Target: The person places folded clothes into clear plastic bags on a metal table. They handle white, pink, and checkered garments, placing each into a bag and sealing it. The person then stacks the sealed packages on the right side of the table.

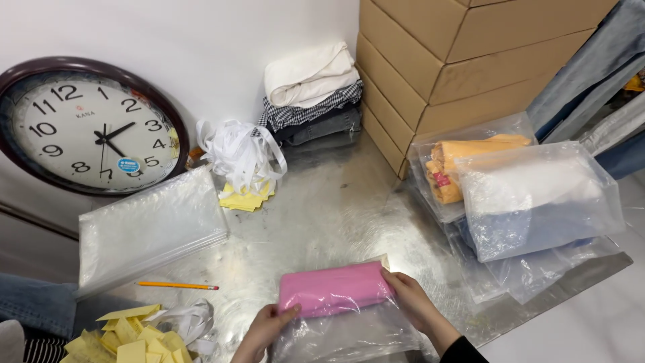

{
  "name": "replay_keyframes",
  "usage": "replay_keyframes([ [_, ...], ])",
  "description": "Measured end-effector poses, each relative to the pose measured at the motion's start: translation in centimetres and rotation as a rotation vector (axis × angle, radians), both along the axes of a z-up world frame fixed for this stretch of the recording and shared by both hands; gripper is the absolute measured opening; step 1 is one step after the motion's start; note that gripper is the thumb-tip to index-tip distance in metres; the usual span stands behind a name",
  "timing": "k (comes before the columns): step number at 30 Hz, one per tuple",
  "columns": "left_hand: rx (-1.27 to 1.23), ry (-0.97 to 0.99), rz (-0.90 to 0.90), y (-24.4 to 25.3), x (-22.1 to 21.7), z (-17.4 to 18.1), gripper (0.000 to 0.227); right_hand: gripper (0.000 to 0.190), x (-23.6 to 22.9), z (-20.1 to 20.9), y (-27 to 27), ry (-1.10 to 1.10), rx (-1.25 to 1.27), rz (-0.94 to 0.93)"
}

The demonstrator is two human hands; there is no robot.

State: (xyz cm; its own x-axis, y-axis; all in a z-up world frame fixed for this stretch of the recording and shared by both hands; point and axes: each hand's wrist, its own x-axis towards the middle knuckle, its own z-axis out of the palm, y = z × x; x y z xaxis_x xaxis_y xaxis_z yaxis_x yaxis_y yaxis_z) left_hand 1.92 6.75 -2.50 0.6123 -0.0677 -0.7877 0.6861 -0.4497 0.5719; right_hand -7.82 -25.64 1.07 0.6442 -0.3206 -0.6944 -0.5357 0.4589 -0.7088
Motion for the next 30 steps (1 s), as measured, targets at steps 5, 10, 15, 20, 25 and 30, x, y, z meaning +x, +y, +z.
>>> replay_keyframes([
  [5, -0.035, -0.169, 0.123, -4.8, -1.5, 1.6, 0.047, 0.03, 0.0, 4.1, -3.2, 0.034, -0.052, 0.01],
  [10, -0.613, -0.233, 0.282, -13.1, -0.7, 7.8, 0.052, 0.031, 1.0, 10.0, -12.8, -0.176, -0.112, -0.077],
  [15, -0.679, -0.389, 0.224, -29.1, 2.6, 14.5, 0.037, 0.027, 2.8, 13.9, -30.3, -0.397, -0.277, -0.118],
  [20, -0.759, -0.439, 0.332, -45.0, 5.9, 15.6, 0.042, 0.026, 7.0, 18.4, -44.3, -0.505, -0.457, -0.083],
  [25, -0.552, -0.435, 0.283, -52.9, 8.9, 13.5, 0.049, 0.024, 13.8, 11.4, -54.8, -0.47, -0.537, -0.015],
  [30, -0.525, -0.495, 0.242, -52.7, 12.3, 6.9, 0.069, 0.049, 18.1, 2.4, -57.8, -0.424, -0.514, 0.043],
])
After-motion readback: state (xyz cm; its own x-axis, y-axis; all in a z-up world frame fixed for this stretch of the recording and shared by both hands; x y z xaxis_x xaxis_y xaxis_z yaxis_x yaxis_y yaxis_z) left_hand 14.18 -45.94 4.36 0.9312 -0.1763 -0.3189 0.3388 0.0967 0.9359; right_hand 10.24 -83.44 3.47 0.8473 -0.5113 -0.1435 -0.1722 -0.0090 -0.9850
